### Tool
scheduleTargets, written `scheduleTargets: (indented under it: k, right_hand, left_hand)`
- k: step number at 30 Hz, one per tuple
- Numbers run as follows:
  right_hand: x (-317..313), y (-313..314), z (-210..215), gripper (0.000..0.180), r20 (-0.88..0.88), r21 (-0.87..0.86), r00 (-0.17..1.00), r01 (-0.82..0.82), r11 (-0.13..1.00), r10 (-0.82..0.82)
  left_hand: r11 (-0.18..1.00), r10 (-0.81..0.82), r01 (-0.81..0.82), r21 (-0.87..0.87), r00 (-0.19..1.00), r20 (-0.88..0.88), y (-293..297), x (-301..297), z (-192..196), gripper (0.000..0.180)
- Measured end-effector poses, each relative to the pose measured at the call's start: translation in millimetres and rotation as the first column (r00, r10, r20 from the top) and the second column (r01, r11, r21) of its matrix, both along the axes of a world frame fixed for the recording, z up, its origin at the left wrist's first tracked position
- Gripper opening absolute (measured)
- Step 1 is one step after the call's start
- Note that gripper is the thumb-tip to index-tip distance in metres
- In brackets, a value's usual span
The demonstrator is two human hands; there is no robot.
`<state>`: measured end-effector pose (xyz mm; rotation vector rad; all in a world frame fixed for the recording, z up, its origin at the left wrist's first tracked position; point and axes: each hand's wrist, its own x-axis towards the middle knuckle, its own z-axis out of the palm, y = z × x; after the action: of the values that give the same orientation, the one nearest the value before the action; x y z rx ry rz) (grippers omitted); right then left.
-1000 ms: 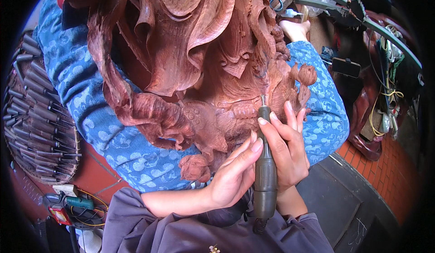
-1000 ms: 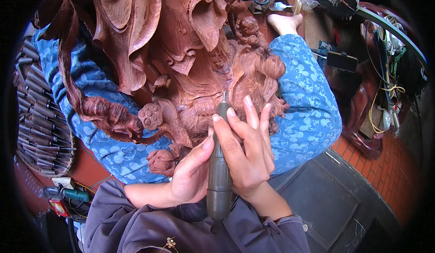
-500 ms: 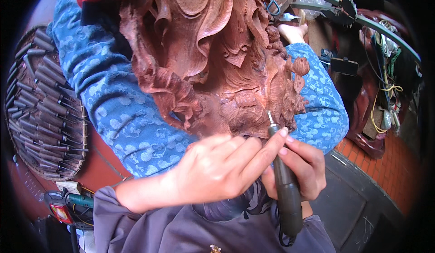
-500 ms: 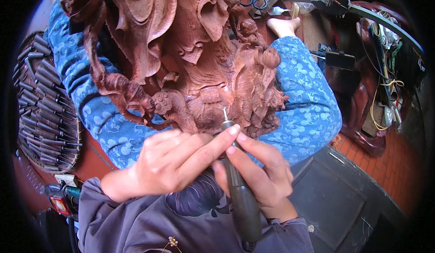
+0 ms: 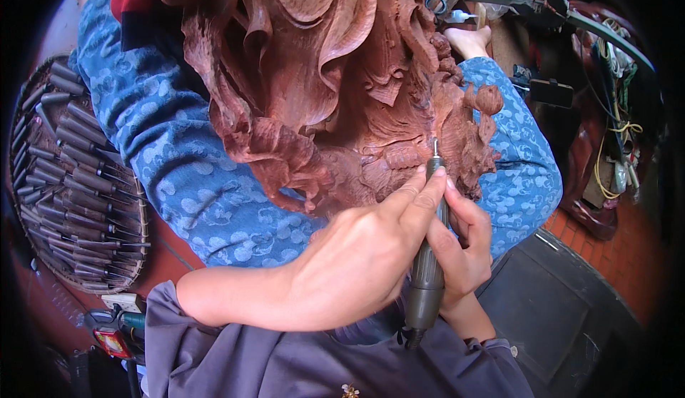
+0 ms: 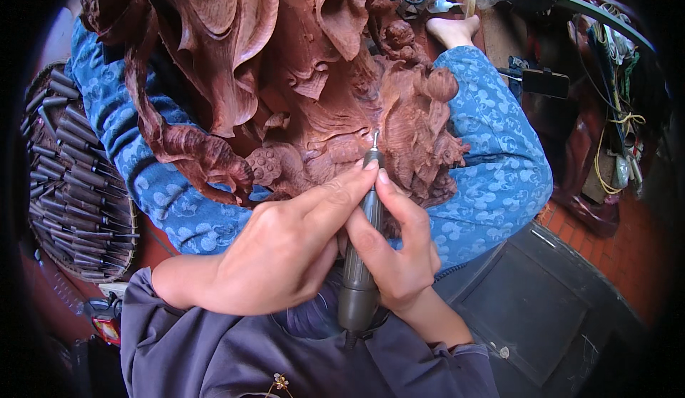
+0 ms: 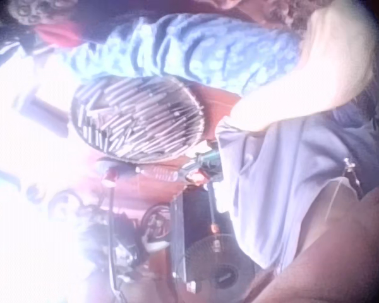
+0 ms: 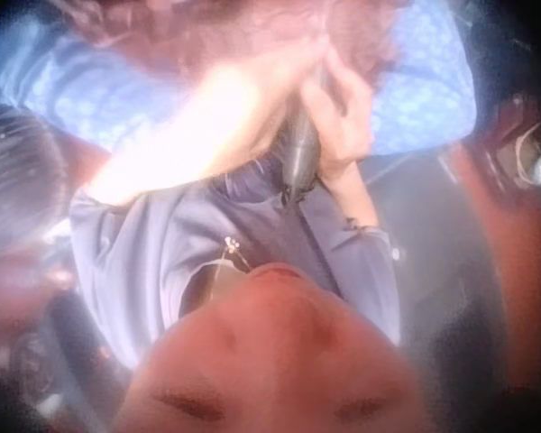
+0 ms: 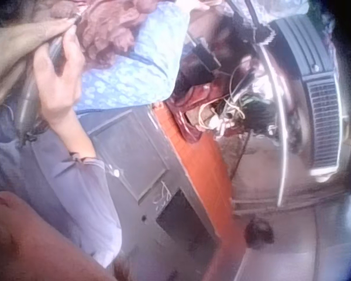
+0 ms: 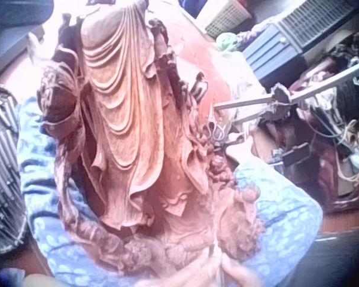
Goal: The person carves a large wooden sculpture resting on their lap, using a chisel and mallet for rough shaping and a rotary power tool for detailed refinement. They switch between tools and adjust their position to reach different areas of the intricate surface.
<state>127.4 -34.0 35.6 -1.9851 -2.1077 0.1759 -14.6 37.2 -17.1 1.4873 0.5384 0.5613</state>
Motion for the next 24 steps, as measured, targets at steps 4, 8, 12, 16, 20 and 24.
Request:
scheduleTargets:
  k: [4, 8, 12, 16, 20, 24]
  right_hand:
    - [-2, 3, -4, 0.030, 0.024, 0.001, 0.999, 0.027, 1.000, -0.027]
    - [-5, 3, -9, 0.030, 0.044, 0.012, 0.998, 0.040, 0.999, -0.041]
    - [-6, 3, -9, 0.029, 0.040, 0.007, 0.998, 0.050, 0.999, -0.051]
    - [-6, 7, -6, 0.030, 0.063, -0.008, 0.997, 0.047, 0.999, -0.046]
    - [-6, 9, -6, 0.031, 0.064, -0.032, 0.996, 0.060, 0.998, -0.058]
    - [-6, 10, -6, 0.031, 0.067, -0.024, 0.996, 0.060, 0.998, -0.058]
  left_hand:
    - [0.957, 0.145, -0.082, -0.277, 0.965, 0.218, -10, 0, -7, 0.056]
    - [0.936, 0.090, -0.015, -0.353, 0.976, 0.197, -3, -4, -9, 0.059]
    - [0.942, 0.042, 0.026, -0.335, 0.980, 0.193, -1, -5, -12, 0.063]
    - [0.938, 0.077, 0.020, -0.345, 0.961, 0.265, -4, -1, -16, 0.069]
    - [0.935, 0.086, 0.027, -0.354, 0.950, 0.300, -5, 0, -20, 0.072]
    - [0.925, 0.104, 0.031, -0.380, 0.938, 0.330, -5, 3, -23, 0.073]
